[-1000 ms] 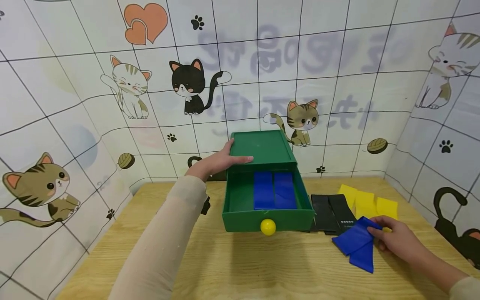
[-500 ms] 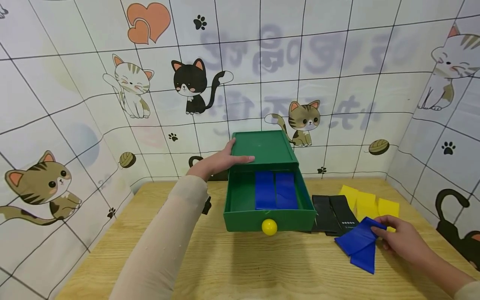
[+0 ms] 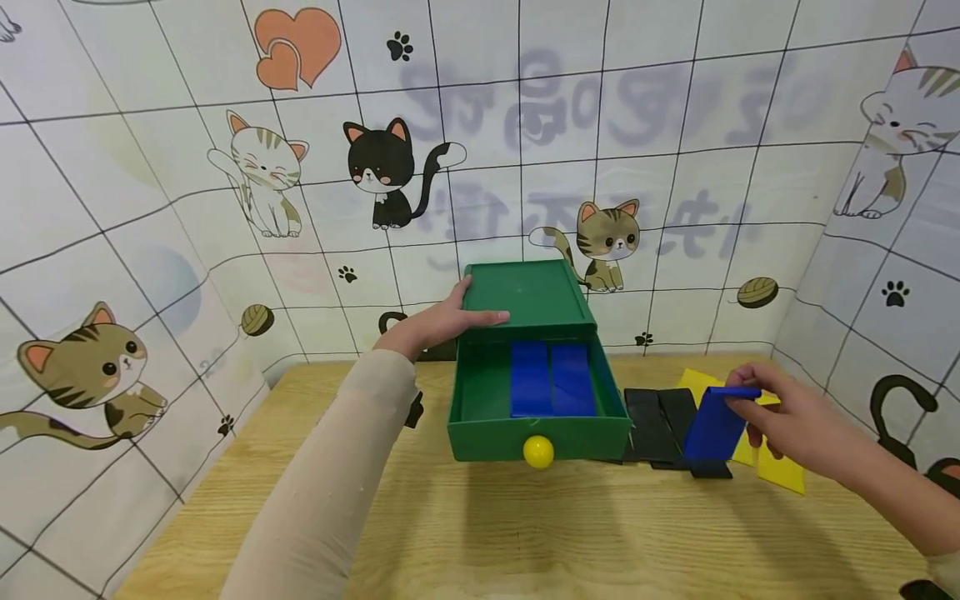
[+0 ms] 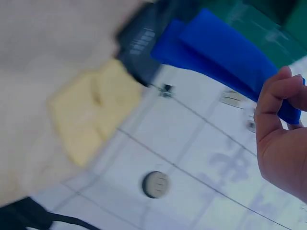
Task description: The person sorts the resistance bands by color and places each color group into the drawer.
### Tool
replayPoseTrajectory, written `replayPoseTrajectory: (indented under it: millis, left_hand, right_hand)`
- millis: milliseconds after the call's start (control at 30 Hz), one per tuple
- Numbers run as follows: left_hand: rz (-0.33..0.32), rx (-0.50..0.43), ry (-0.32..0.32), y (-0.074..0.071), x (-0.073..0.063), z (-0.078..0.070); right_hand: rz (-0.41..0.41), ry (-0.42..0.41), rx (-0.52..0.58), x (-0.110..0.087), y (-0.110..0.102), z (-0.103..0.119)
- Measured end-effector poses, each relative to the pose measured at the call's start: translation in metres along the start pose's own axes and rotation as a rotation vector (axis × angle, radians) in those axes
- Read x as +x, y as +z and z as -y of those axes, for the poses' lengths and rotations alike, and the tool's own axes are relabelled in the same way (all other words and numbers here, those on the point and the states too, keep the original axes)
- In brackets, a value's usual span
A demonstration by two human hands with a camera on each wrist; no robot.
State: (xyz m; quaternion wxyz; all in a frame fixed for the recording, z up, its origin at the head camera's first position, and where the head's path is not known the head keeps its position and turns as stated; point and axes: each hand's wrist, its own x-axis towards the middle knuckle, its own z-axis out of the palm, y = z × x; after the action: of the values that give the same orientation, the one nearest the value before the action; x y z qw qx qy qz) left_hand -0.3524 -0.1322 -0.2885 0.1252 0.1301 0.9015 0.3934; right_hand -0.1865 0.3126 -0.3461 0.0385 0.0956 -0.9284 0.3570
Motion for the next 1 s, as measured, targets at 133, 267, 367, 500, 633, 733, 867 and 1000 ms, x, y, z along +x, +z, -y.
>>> replayPoseTrajectory:
  millis: [133,267,367,500,633,733,867,1000]
  left_hand:
    - [0.007,-0.005,-0.003,0.000,-0.001,0.003]
    - [0.006,-0.011,-0.001,0.000,0.000,0.004]
    - [0.000,-0.016,0.004,-0.001,-0.001,0.003]
    - [-0.003,-0.017,-0.001,-0.002,-0.001,0.002]
    - [0.000,-0.021,-0.004,-0.002,-0.001,0.000]
    - [0.001,-0.022,-0.001,-0.002,-0.002,-0.001]
    - [0.004,-0.024,-0.005,-0.001,-0.002,-0.002]
    - [0.001,-0.020,-0.009,-0.001,-0.001,-0.001]
  right_hand:
    - [-0.007,-0.036,0.004,0.007,-0.013,0.026]
    - [-0.037,-0.060,0.007,0.010,-0.024,0.054]
    - [-0.066,-0.093,0.015,0.012,-0.030,0.074]
    - [-0.111,-0.116,-0.010,0.011,-0.036,0.100]
    - [-0.172,-0.126,-0.078,0.009,-0.042,0.121]
    - [-0.211,-0.134,-0.112,0.009,-0.048,0.130]
    - [-0.230,-0.138,-0.120,0.009,-0.055,0.144]
    - [-0.230,-0.161,-0.105,0.012,-0.057,0.164]
